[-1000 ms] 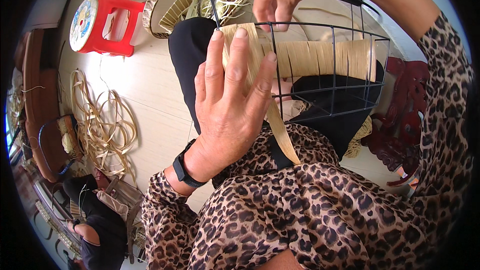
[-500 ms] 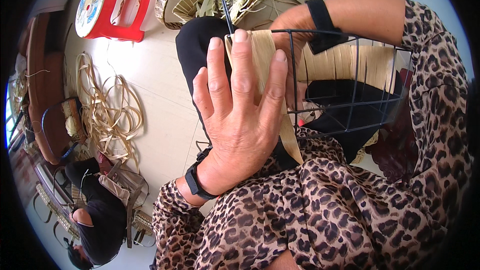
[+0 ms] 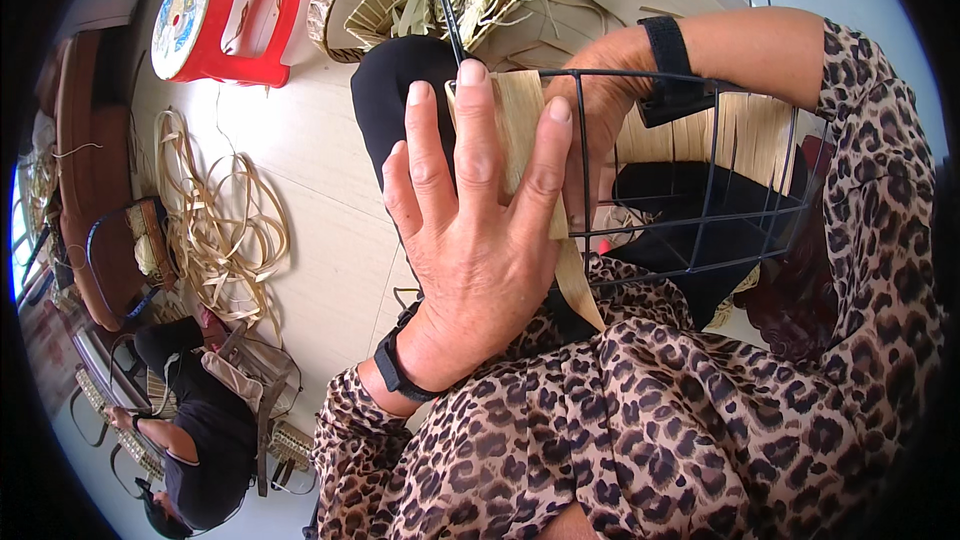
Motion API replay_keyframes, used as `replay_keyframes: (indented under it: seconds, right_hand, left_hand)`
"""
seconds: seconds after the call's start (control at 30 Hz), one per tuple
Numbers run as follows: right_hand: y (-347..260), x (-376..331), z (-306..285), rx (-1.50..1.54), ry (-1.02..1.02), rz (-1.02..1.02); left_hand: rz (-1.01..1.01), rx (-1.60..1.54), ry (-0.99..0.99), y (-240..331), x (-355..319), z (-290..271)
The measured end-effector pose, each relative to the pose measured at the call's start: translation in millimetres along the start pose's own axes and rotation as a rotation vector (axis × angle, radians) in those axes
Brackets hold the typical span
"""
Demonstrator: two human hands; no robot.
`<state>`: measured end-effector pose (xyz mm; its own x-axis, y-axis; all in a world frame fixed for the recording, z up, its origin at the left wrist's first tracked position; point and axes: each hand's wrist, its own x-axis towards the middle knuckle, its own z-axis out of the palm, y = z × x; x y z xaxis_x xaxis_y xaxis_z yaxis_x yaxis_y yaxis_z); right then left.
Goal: The person weaves strips of bamboo or reed onto a black wire frame, securing the strips by hand and positioning new strips across the frame.
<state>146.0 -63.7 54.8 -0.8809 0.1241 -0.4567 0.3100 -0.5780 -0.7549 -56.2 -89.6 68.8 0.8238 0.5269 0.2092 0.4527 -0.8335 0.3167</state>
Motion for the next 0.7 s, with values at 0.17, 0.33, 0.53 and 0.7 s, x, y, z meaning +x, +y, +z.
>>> replay_keyframes:
  seconds: [0.17,0.33,0.53,0.7]
  right_hand:
    - [20.8,2.8,-2.0,-0.252,0.066,-0.219]
    - [9.2,5.4,9.3,-0.288,0.174,0.000]
    - [-6.0,0.5,-5.0,-0.482,0.176,0.125]
    - [-10.7,-5.9,-11.7,-0.606,0.208,0.197]
  left_hand:
    - [0.002,-0.073,-0.034,-2.0,4.3,1.0]
    - [-0.003,-0.081,-0.030,-3.2,6.9,5.5]
    - [0.034,-0.214,-0.055,-9.1,9.0,4.0]
    - [0.159,-0.447,-0.109,-35.6,24.9,-13.1]
